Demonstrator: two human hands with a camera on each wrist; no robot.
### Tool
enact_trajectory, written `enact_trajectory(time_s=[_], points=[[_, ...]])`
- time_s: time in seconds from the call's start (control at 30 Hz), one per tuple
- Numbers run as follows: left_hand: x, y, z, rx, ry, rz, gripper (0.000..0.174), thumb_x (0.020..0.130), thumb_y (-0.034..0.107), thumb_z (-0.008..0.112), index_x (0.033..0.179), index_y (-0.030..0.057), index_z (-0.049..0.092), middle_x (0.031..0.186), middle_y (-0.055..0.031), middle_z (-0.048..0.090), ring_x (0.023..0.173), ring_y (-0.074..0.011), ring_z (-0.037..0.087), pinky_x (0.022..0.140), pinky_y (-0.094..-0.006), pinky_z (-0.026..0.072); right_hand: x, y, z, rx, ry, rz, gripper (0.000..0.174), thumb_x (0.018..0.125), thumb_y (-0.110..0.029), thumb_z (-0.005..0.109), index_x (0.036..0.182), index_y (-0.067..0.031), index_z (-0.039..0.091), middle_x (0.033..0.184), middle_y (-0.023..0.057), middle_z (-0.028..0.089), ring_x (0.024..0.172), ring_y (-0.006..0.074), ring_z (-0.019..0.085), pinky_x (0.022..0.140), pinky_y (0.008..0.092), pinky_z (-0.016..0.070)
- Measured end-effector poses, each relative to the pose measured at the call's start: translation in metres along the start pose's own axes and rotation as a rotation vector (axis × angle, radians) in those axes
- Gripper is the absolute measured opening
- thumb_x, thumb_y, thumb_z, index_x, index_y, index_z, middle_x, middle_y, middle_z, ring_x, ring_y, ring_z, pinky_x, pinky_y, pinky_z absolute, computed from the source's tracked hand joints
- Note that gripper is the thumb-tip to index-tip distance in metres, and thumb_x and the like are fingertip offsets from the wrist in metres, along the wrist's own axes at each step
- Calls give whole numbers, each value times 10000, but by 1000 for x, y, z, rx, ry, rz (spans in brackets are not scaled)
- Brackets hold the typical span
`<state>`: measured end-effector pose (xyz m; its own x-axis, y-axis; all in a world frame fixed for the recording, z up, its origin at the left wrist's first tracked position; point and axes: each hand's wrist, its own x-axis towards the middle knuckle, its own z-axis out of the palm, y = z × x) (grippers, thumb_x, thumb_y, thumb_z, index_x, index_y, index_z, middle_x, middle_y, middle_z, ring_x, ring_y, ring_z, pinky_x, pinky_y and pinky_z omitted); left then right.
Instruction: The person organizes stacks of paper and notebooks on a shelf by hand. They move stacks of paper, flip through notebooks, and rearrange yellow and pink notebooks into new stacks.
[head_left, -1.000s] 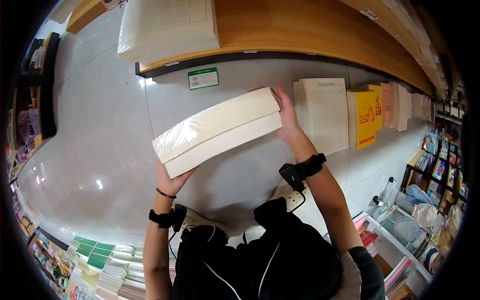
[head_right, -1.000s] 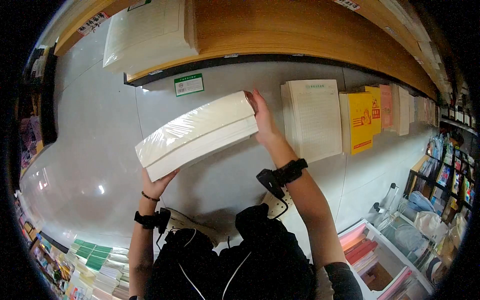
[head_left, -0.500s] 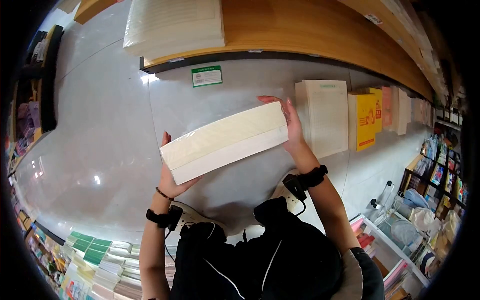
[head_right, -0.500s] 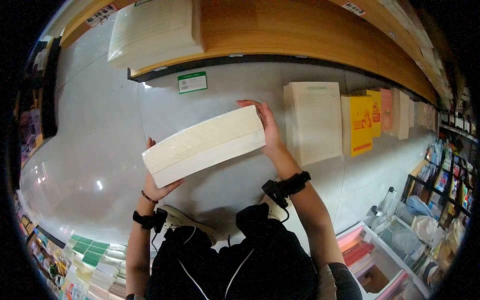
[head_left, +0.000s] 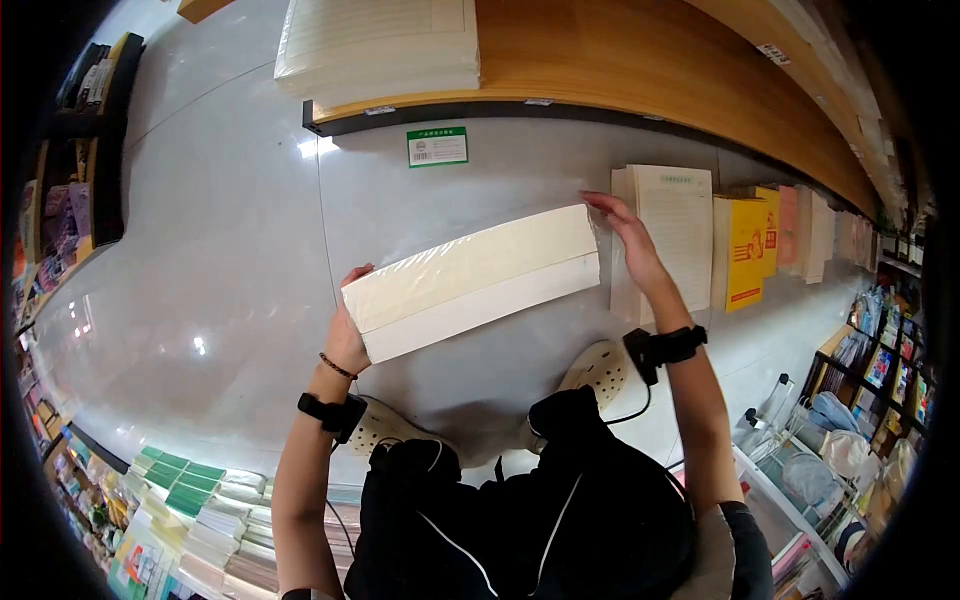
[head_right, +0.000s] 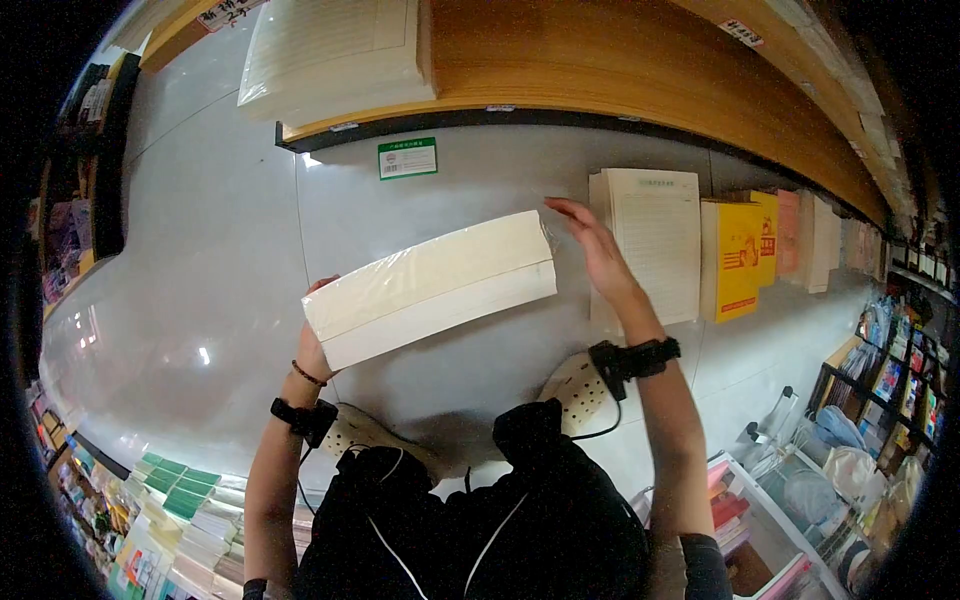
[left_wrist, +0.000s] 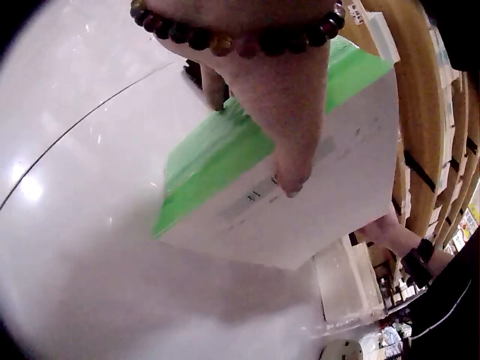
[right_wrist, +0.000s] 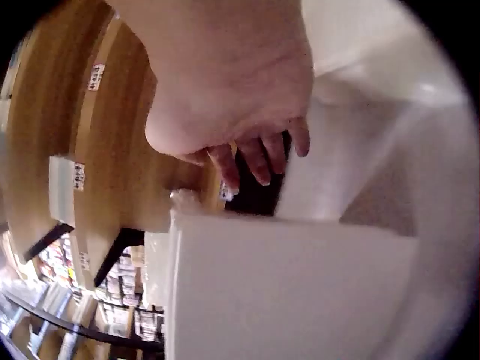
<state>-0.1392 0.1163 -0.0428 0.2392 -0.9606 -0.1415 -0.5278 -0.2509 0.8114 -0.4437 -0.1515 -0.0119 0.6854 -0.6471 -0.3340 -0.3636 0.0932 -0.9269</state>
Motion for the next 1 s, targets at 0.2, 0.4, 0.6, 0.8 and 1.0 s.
enact_trajectory(time_s=[0.2,0.4,0.6,0.8,1.0], points=[[1,-2,3,-153,-41,-59,604,618,239,718,1148,51,498,1251,-208,356,1135,-362,405,915,-381,394,-24,20,16,-273,-167,2,707,686,-25,602,1316,-49,284,1305,128,372,1231,233,336,1029,327,254],[1,-1,1,-142,-69,-47,576,623,228,711,1137,59,515,1233,-212,376,1156,-364,374,915,-392,389,5,38,28,-416,-297,-155,802,678,-216,673,1340,-89,238,1343,108,312,1223,231,330,1035,326,260],[3,-1,2,-143,-38,-57,562,628,220,707,1129,49,517,1225,-208,390,1154,-364,375,917,-388,384,28,29,20,-419,-308,-226,898,664,-352,740,1355,-125,213,1374,88,264,1220,224,320,1040,320,265],[2,-4,7,-266,21,-114,583,668,212,692,1165,27,449,1203,-180,406,1138,-291,394,927,-347,375,33,18,18,-250,-368,-46,793,712,-313,698,1344,-151,247,1351,83,308,1206,216,352,1021,314,295],[4,-29,19,-467,38,-209,511,676,251,662,1118,39,518,1208,-201,409,1141,-349,388,974,-376,322,42,24,27,868,-166,765,521,867,-472,448,1288,-173,379,1274,38,411,1130,189,426,959,331,359]])
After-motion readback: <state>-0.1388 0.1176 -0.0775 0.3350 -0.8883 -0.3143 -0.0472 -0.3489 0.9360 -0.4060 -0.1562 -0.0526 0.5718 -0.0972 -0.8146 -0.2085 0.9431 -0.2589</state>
